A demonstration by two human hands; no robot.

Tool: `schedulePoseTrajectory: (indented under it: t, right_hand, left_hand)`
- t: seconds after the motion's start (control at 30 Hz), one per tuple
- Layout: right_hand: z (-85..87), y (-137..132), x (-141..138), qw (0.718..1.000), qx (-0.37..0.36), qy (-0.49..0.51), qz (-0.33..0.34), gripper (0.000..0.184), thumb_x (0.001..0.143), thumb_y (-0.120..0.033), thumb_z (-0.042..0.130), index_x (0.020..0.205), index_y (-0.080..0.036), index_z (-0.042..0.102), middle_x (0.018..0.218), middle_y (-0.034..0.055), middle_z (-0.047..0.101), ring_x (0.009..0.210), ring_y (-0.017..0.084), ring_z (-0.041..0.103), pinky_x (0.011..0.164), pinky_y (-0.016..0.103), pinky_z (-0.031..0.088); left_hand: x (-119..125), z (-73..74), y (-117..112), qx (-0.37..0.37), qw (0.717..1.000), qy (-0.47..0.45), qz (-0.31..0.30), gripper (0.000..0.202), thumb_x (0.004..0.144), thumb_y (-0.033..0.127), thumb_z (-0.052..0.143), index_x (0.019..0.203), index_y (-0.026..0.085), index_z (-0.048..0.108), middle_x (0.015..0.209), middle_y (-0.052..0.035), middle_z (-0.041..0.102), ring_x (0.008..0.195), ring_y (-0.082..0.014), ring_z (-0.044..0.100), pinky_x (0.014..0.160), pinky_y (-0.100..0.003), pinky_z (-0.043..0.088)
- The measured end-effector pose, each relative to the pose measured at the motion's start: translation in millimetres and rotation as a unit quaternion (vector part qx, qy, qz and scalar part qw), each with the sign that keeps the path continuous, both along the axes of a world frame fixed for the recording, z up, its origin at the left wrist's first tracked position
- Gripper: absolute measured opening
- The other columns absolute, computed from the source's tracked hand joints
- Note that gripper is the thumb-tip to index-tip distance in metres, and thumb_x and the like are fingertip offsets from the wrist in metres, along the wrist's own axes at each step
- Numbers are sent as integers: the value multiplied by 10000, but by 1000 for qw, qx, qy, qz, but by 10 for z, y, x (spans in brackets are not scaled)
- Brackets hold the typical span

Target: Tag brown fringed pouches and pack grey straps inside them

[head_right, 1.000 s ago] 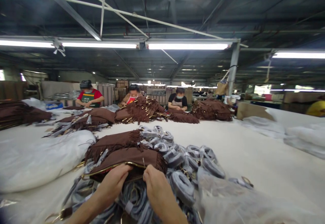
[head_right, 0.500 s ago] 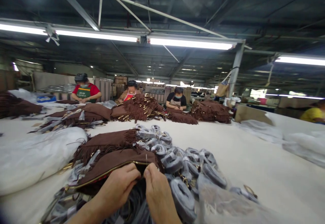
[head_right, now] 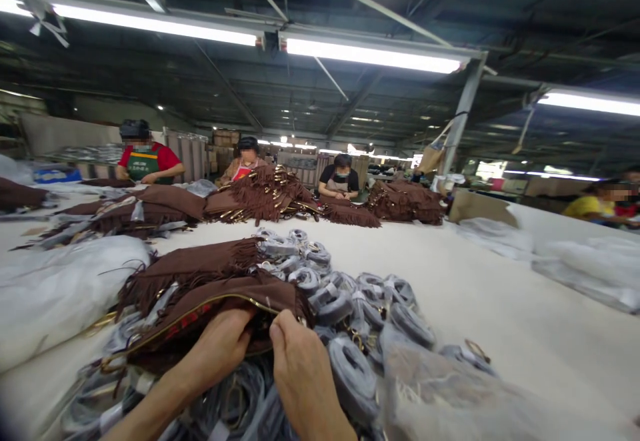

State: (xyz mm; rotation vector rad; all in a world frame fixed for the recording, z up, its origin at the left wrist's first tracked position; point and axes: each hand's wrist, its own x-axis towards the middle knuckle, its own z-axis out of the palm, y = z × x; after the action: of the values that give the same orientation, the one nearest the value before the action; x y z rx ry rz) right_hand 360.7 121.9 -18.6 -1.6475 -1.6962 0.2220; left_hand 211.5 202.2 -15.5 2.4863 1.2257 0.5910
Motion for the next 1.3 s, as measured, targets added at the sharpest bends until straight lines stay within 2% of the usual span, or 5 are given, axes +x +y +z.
schedulePoseTrajectory:
  t: [0.17,0.37,0.57,1.1,1.3]
  right_hand:
    - [1,64,-35,996,8,92,6,305,959,-387,321,730,-234,452,686,-9,583,644,160,549,555,238,335]
    - [6,99,-14,999,-1,4,-42,296,953,-344,331,702,-232,442,654,-5,576,617,165,544,584,257,328]
    - [60,80,11,997,-20,-45,-52,251,907,-227,402,671,-222,487,655,1,611,629,161,580,593,252,322]
    - [64,80,72,1000,-11,13,0,254,934,-282,364,712,-223,472,671,-16,560,648,158,530,590,238,317]
    - [111,55,56,998,-32,-44,-17,249,891,-194,432,654,-210,506,641,-21,568,626,148,528,583,247,289]
  left_hand:
    - [11,-16,63,-46,996,-77,-21,512,709,18,461,1175,147,627,1221,-119,656,1169,-255,576,1047,-361,399]
    - [42,-60,77,-78,982,-166,-50,482,751,136,519,1225,176,595,1282,-95,628,1199,-246,549,1083,-365,363]
    - [143,-64,-23,-11,998,-52,41,379,812,190,545,1182,142,609,1212,-136,654,1174,-304,570,1030,-406,402]
    - [187,56,-70,23,999,-2,47,342,861,212,500,1166,158,646,1187,-138,683,1142,-319,607,1012,-424,424]
    - [72,84,60,17,991,-119,-65,375,896,146,403,1156,159,672,1173,-112,700,1147,-244,606,1052,-364,408]
